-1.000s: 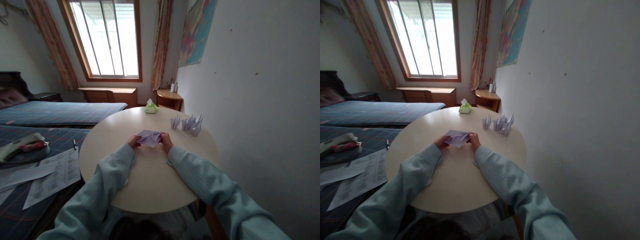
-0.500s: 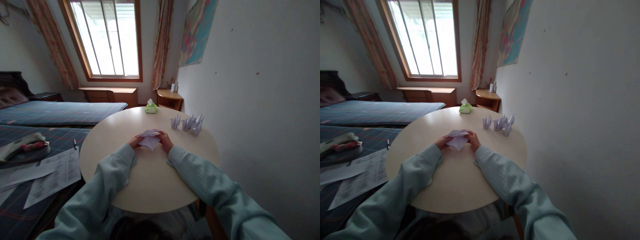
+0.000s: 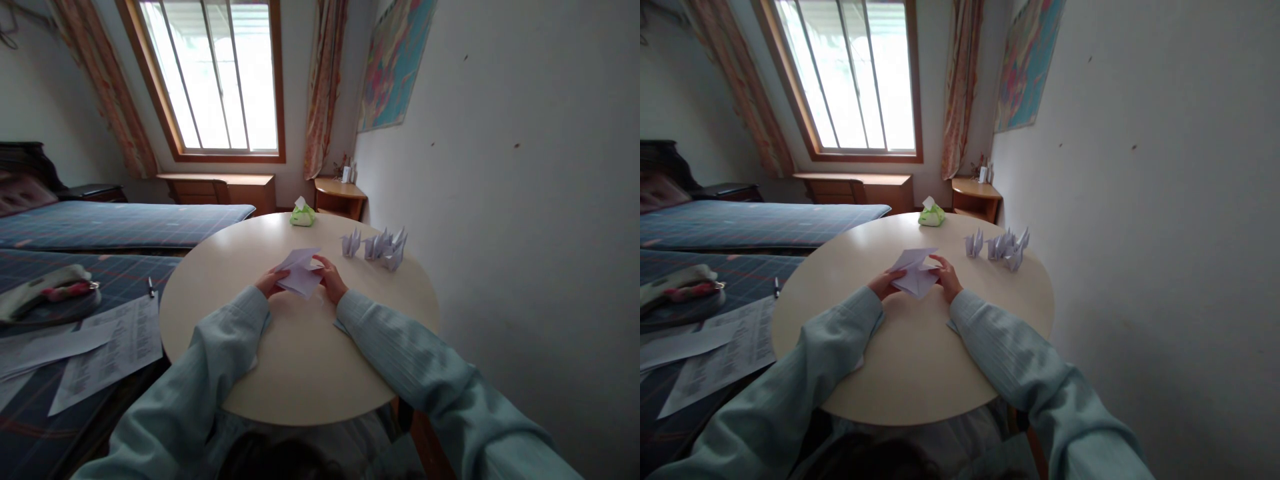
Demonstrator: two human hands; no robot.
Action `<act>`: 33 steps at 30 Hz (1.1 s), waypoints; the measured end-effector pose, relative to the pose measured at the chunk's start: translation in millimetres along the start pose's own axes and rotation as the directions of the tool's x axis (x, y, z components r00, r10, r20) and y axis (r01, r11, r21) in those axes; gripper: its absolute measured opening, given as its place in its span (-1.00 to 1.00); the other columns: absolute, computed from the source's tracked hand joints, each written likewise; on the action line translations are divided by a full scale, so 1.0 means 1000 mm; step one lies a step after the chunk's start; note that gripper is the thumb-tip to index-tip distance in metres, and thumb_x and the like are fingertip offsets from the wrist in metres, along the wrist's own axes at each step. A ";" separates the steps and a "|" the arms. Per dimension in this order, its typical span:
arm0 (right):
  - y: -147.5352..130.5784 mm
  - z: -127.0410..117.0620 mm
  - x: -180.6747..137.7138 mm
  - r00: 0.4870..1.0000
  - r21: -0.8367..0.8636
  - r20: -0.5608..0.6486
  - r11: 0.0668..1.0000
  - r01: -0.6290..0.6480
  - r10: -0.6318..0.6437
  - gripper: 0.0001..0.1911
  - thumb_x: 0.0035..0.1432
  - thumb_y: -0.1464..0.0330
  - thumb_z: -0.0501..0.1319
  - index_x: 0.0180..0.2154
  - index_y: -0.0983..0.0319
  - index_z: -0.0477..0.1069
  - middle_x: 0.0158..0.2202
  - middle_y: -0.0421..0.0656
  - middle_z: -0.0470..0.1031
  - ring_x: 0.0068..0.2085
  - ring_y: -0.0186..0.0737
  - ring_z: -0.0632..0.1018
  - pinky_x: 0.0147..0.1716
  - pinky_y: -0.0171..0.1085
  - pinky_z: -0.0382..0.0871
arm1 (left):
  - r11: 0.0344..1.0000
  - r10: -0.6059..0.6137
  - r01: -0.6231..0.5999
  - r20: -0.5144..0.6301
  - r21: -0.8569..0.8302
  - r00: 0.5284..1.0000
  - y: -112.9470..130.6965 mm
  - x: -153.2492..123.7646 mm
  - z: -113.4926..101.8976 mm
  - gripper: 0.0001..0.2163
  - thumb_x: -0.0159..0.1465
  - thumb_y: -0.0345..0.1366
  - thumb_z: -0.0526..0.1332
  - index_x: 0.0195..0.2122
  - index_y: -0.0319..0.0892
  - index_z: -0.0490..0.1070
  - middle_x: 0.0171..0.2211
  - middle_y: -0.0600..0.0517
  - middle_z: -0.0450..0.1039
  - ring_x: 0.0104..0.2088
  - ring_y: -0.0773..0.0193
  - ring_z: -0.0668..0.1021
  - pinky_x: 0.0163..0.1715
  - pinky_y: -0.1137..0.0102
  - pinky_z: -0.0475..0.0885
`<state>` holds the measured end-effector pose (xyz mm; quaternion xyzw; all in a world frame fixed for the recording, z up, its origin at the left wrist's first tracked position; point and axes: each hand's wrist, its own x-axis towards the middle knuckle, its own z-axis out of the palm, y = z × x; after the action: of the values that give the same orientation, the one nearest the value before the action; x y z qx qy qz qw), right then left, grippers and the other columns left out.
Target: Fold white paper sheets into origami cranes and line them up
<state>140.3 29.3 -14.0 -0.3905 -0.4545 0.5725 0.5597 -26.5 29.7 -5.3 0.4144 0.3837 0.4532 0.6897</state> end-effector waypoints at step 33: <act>0.001 0.001 -0.005 0.982 -0.092 0.188 0.995 0.031 -0.013 -0.84 -0.36 0.47 0.01 -0.66 0.31 0.36 -0.72 -0.24 0.32 -0.63 -0.40 0.30 -0.60 -0.42 0.09 | 0.983 -0.059 0.079 -0.127 0.163 0.990 -0.003 0.000 -0.005 -0.84 -0.16 -0.36 0.32 -0.60 -0.31 0.37 -0.77 0.11 0.30 -0.75 0.50 0.32 -0.75 0.58 0.17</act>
<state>139.2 24.7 -15.4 -0.3559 -0.5361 0.5783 0.5015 -29.9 30.3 -9.9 0.4290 0.4760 0.4194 0.6430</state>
